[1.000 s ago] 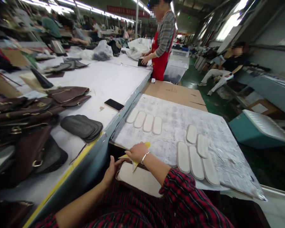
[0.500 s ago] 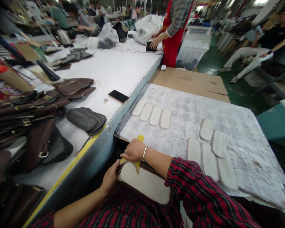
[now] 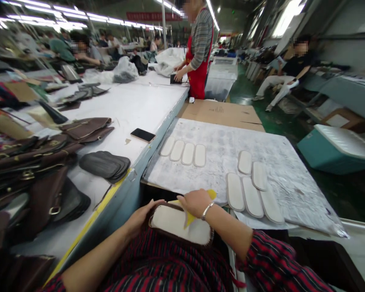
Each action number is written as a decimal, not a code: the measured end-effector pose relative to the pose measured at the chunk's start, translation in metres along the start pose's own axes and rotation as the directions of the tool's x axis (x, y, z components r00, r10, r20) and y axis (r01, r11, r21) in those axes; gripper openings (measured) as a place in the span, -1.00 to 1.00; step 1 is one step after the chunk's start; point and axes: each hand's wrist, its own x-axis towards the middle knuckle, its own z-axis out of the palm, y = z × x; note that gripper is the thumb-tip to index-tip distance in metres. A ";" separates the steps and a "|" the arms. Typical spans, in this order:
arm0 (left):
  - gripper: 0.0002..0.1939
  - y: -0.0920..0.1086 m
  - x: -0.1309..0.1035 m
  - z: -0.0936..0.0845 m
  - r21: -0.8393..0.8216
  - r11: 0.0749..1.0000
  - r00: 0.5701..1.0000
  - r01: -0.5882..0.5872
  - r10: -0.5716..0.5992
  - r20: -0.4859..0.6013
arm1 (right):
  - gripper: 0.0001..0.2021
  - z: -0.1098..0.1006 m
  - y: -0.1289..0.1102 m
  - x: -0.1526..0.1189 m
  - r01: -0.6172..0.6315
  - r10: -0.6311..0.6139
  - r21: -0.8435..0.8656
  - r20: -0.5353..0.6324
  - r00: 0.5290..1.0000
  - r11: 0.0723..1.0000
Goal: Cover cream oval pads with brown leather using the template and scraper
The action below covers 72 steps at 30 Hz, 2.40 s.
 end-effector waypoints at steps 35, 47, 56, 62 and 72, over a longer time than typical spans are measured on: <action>-0.35 0.011 0.029 -0.012 0.274 0.923 0.960 -0.271 0.238 0.147 | -0.70 0.080 -0.191 -0.023 -0.157 0.198 0.590 0.492 0.848 -0.792; -0.54 0.002 0.022 0.012 0.588 0.756 0.934 -0.286 0.356 -0.003 | -0.67 0.086 -0.177 -0.041 -0.196 0.180 0.607 0.501 0.846 -0.770; -0.61 0.004 0.015 0.031 0.594 0.761 0.909 -0.261 0.400 -0.113 | -0.74 0.088 -0.172 -0.050 -0.115 0.305 0.743 0.404 0.862 -0.660; -0.33 -0.006 0.020 0.006 0.253 0.932 0.939 -0.261 0.305 -0.155 | -0.69 0.076 -0.143 -0.080 0.109 0.355 0.848 0.098 0.930 -0.519; -0.48 -0.031 -0.012 0.000 -0.089 0.967 0.955 -0.239 0.217 -0.201 | -0.90 0.057 0.067 -0.055 -0.113 0.632 0.974 0.215 0.744 -0.198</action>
